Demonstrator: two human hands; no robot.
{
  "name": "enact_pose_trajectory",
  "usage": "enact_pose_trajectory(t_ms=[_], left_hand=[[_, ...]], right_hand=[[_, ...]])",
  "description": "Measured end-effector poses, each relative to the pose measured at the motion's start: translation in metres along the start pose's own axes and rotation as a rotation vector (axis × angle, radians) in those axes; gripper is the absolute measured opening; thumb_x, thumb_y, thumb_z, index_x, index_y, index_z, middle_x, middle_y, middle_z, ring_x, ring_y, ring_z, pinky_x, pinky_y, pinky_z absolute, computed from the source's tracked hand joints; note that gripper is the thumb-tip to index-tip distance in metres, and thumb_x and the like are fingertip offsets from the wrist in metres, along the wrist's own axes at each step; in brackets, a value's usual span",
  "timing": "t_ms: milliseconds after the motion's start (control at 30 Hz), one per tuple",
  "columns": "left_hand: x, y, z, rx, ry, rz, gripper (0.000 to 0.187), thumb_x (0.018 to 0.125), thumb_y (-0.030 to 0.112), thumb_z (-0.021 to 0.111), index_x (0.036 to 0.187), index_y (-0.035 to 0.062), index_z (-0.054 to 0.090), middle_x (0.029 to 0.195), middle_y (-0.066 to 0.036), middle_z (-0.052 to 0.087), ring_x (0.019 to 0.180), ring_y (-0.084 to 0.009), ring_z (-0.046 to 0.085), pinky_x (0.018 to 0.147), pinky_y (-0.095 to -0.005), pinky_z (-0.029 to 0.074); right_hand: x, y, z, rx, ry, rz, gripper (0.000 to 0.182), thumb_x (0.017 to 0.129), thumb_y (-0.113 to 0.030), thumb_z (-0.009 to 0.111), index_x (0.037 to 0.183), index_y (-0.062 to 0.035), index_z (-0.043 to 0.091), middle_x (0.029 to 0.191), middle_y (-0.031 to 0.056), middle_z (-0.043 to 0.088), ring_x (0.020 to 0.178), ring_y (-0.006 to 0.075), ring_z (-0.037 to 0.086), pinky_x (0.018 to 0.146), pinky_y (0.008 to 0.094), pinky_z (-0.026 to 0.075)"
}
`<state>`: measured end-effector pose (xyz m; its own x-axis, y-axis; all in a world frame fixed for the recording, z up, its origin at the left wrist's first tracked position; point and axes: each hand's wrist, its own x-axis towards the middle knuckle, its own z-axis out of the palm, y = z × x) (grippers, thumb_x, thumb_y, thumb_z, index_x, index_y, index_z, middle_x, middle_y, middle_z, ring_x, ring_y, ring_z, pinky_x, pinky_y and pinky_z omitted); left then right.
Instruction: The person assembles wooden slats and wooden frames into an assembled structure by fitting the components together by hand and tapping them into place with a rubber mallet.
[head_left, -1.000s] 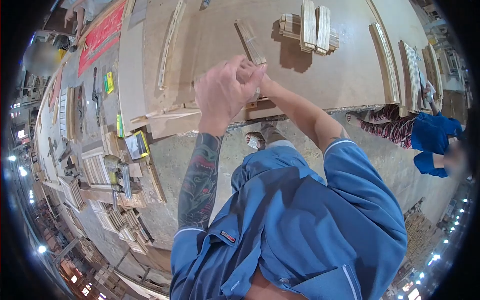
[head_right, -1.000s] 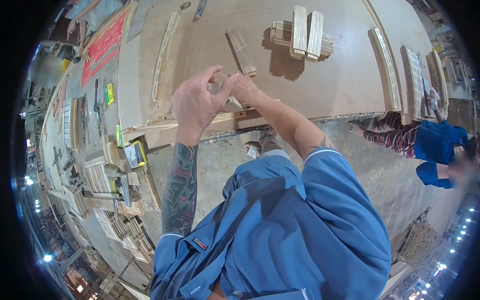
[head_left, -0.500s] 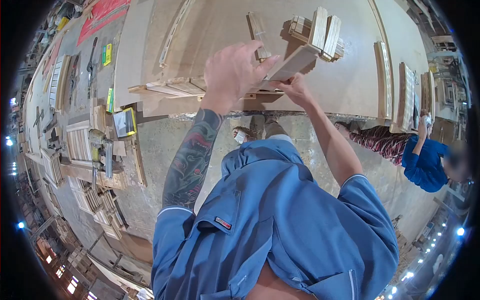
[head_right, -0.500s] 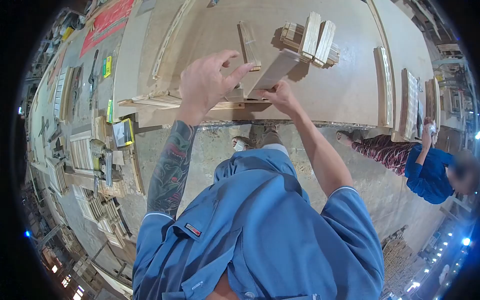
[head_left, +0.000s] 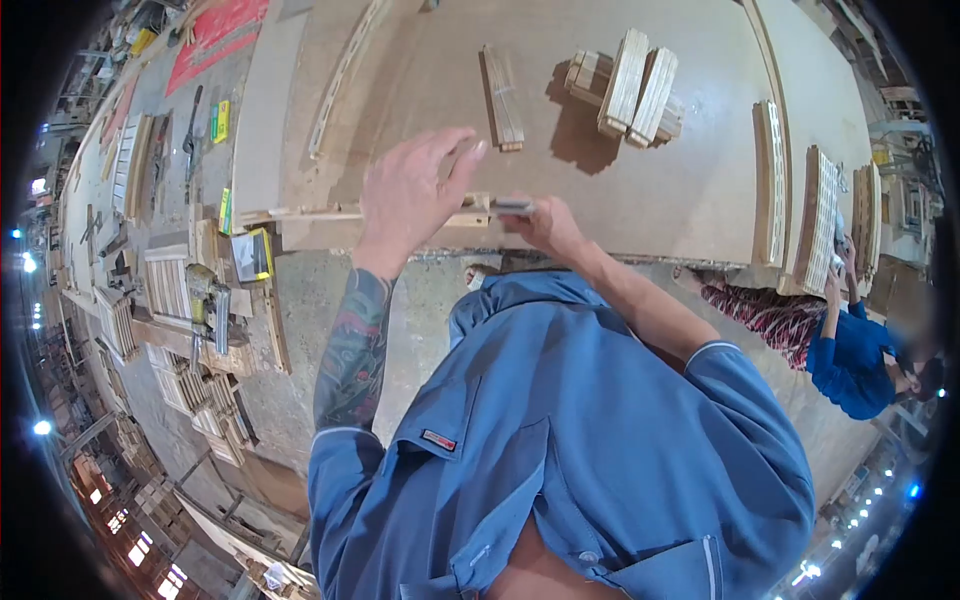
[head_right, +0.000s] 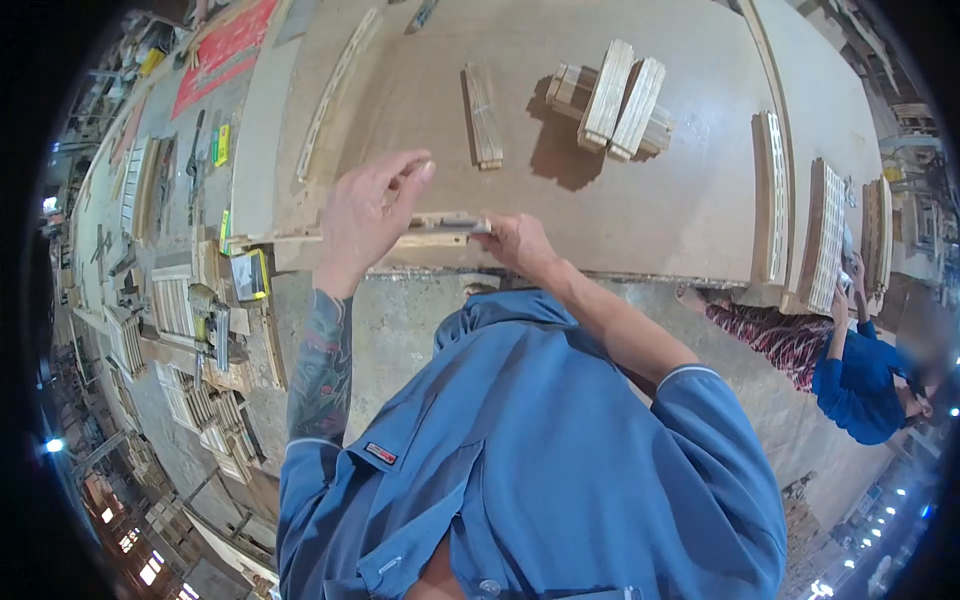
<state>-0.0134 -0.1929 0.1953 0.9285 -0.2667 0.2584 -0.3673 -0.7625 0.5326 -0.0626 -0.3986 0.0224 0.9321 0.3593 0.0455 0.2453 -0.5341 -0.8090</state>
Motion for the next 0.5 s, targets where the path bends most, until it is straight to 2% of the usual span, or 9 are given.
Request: enact_pose_trajectory(t_ms=[67,133,167,233,300,400,433,467,500], left_hand=[[-0.001,0.005,-0.004,0.017,-0.011,-0.021,0.029,0.091,0.037,0.064,0.104,0.0121,0.072,0.092,-0.01,0.072,0.079,-0.0275,0.068,0.067,-0.0379,0.053],[0.001,0.01,-0.008,0.035,-0.033,-0.057,0.03,0.091,0.038,0.063,0.103,0.0127,0.072,0.097,-0.01,0.072,0.086,-0.0297,0.069,0.071,-0.0403,0.054],[0.0,0.013,-0.009,0.038,-0.06,-0.089,0.03,0.091,0.039,0.063,0.104,0.0125,0.072,0.096,-0.01,0.072,0.085,-0.0294,0.069,0.071,-0.0401,0.054],[0.002,0.016,-0.008,0.051,-0.084,-0.127,0.031,0.091,0.039,0.063,0.105,0.0124,0.072,0.096,-0.01,0.072,0.085,-0.0292,0.069,0.071,-0.0399,0.054],[0.003,0.015,-0.007,0.047,-0.111,-0.166,0.031,0.092,0.039,0.063,0.105,0.0122,0.072,0.097,-0.01,0.072,0.085,-0.0291,0.069,0.071,-0.0399,0.054],[0.003,0.015,-0.006,0.013,-0.089,-0.182,0.031,0.092,0.039,0.062,0.105,0.0122,0.072,0.098,-0.01,0.072,0.086,-0.0299,0.069,0.071,-0.0407,0.054],[0.004,0.014,-0.007,0.014,-0.1,-0.18,0.031,0.092,0.039,0.062,0.105,0.0122,0.072,0.098,-0.01,0.072,0.086,-0.0299,0.069,0.071,-0.0407,0.054],[0.003,0.014,-0.007,0.039,-0.092,-0.152,0.03,0.093,0.036,0.061,0.107,0.0104,0.071,0.097,-0.01,0.072,0.079,-0.0265,0.068,0.069,-0.0371,0.053],[0.001,0.014,-0.006,0.062,-0.084,-0.128,0.029,0.095,0.032,0.061,0.109,0.0086,0.07,0.096,-0.011,0.072,0.073,-0.023,0.067,0.067,-0.0336,0.052]], right_hand=[[0.003,0.006,-0.025,-0.1,-0.122,0.004,0.028,0.083,-0.02,0.069,0.11,-0.0113,0.066,0.089,0.0193,0.068,0.083,0.0406,0.065,0.071,0.0463,0.053],[0.009,0.024,-0.033,-0.003,0.077,-0.153,0.043,0.082,-0.021,0.07,0.122,-0.0088,0.061,0.105,0.0217,0.067,0.098,0.0391,0.064,0.084,0.0453,0.052],[0.025,0.035,-0.042,0.046,-0.026,0.114,0.058,0.082,-0.028,0.071,0.132,-0.0037,0.053,0.125,0.0239,0.06,0.117,0.0405,0.056,0.099,0.0455,0.046],[0.074,0.05,-0.025,-0.197,0.298,0.302,0.063,0.084,-0.032,0.07,0.133,0.001,0.049,0.138,0.0245,0.049,0.129,0.0423,0.046,0.105,0.0491,0.04],[0.123,0.065,0.004,-0.45,0.35,0.376,0.066,0.085,-0.036,0.069,0.132,0.0039,0.047,0.144,0.0237,0.043,0.133,0.0439,0.04,0.105,0.0526,0.038],[0.149,0.065,0.037,-0.518,0.3,0.407,0.061,0.085,-0.037,0.069,0.128,0.0013,0.049,0.144,0.0211,0.044,0.134,0.0396,0.04,0.103,0.0537,0.039],[0.147,0.048,0.024,-0.406,0.223,0.419,0.049,0.085,-0.035,0.069,0.117,0.0004,0.055,0.129,0.0193,0.057,0.121,0.0368,0.053,0.096,0.0488,0.045],[0.146,0.044,0.015,-0.408,0.215,0.426,0.049,0.085,-0.035,0.069,0.117,0.0004,0.055,0.129,0.0193,0.057,0.121,0.0368,0.053,0.096,0.0488,0.045],[0.142,0.048,0.008,-0.271,0.085,0.438,0.042,0.087,-0.032,0.068,0.11,0.0005,0.057,0.118,0.0164,0.062,0.107,0.0319,0.058,0.089,0.0437,0.048]])
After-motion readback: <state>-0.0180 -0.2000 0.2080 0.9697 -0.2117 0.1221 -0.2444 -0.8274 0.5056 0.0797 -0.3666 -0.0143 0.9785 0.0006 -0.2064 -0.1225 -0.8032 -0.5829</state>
